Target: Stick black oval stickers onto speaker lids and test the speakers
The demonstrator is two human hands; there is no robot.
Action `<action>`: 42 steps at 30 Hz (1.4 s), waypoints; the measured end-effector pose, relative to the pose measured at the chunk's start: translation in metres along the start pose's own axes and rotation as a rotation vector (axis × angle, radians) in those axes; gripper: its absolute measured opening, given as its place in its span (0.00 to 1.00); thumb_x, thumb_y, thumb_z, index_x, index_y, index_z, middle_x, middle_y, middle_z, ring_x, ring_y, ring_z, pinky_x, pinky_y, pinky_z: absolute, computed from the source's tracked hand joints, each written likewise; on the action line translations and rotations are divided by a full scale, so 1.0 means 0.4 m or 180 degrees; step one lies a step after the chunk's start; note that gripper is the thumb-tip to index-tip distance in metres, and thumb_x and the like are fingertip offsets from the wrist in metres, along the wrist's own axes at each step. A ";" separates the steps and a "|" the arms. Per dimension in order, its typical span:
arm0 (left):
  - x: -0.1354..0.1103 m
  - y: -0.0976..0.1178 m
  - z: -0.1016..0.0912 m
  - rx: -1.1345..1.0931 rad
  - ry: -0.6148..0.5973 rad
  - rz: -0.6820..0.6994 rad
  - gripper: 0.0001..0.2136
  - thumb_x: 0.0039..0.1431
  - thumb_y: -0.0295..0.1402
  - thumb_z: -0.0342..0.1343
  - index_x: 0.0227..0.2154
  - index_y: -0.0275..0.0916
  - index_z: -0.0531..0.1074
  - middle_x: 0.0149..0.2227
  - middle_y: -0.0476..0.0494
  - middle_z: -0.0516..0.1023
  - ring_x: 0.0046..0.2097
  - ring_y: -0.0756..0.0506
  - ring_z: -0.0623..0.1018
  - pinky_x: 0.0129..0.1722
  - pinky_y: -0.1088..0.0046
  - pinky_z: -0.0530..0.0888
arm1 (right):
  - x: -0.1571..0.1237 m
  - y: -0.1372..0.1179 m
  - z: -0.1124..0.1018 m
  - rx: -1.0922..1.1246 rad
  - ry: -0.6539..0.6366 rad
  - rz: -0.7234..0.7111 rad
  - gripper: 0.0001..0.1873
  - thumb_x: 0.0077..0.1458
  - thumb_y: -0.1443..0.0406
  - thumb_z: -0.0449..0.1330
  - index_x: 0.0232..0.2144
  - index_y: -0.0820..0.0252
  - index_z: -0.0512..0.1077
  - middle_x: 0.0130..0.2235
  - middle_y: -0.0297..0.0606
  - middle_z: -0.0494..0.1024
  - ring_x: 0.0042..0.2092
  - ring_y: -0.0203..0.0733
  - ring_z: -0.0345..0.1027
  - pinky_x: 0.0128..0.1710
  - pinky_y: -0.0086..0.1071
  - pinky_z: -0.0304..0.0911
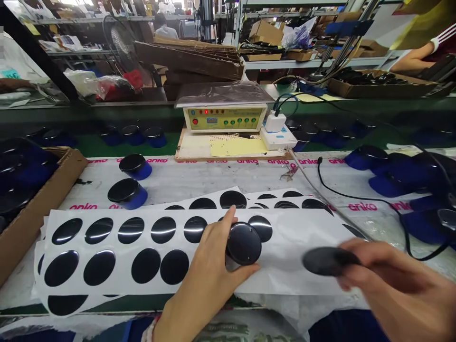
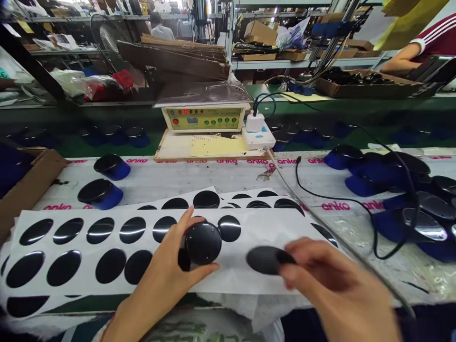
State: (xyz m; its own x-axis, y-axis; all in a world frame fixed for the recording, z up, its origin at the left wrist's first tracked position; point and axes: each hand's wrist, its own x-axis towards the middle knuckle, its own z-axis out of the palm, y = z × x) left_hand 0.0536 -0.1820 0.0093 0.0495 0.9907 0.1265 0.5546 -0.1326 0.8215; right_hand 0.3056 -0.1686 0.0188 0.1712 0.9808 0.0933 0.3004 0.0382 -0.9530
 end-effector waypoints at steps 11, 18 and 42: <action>-0.001 -0.041 0.020 -0.0244 -0.0008 -0.0121 0.46 0.46 0.35 0.68 0.61 0.63 0.43 0.57 0.56 0.67 0.58 0.47 0.67 0.58 0.65 0.67 | 0.004 -0.030 0.246 0.1217 -0.1160 0.0629 0.12 0.56 0.58 0.61 0.24 0.56 0.68 0.36 0.32 0.62 0.39 0.36 0.58 0.39 0.27 0.57; -0.002 -0.040 0.016 -0.0208 -0.0059 -0.0218 0.44 0.47 0.37 0.67 0.60 0.64 0.43 0.57 0.59 0.67 0.59 0.48 0.66 0.57 0.68 0.67 | 0.001 -0.031 0.251 0.1004 -0.1112 0.0551 0.13 0.56 0.58 0.61 0.23 0.56 0.67 0.35 0.31 0.62 0.38 0.35 0.58 0.37 0.27 0.56; -0.002 -0.034 0.015 -0.0103 -0.0025 -0.0091 0.42 0.50 0.33 0.66 0.61 0.58 0.46 0.58 0.56 0.68 0.58 0.47 0.67 0.56 0.67 0.69 | -0.002 -0.066 0.265 -0.0272 -0.0631 -0.0514 0.12 0.58 0.63 0.58 0.23 0.55 0.63 0.32 0.33 0.63 0.35 0.37 0.61 0.32 0.29 0.59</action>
State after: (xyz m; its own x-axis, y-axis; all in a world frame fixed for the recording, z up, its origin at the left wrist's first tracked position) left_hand 0.0509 -0.1808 -0.0054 0.0408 0.9943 0.0985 0.5287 -0.1051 0.8423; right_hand 0.1980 -0.1501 0.0132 -0.0698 0.9819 0.1759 0.3885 0.1892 -0.9018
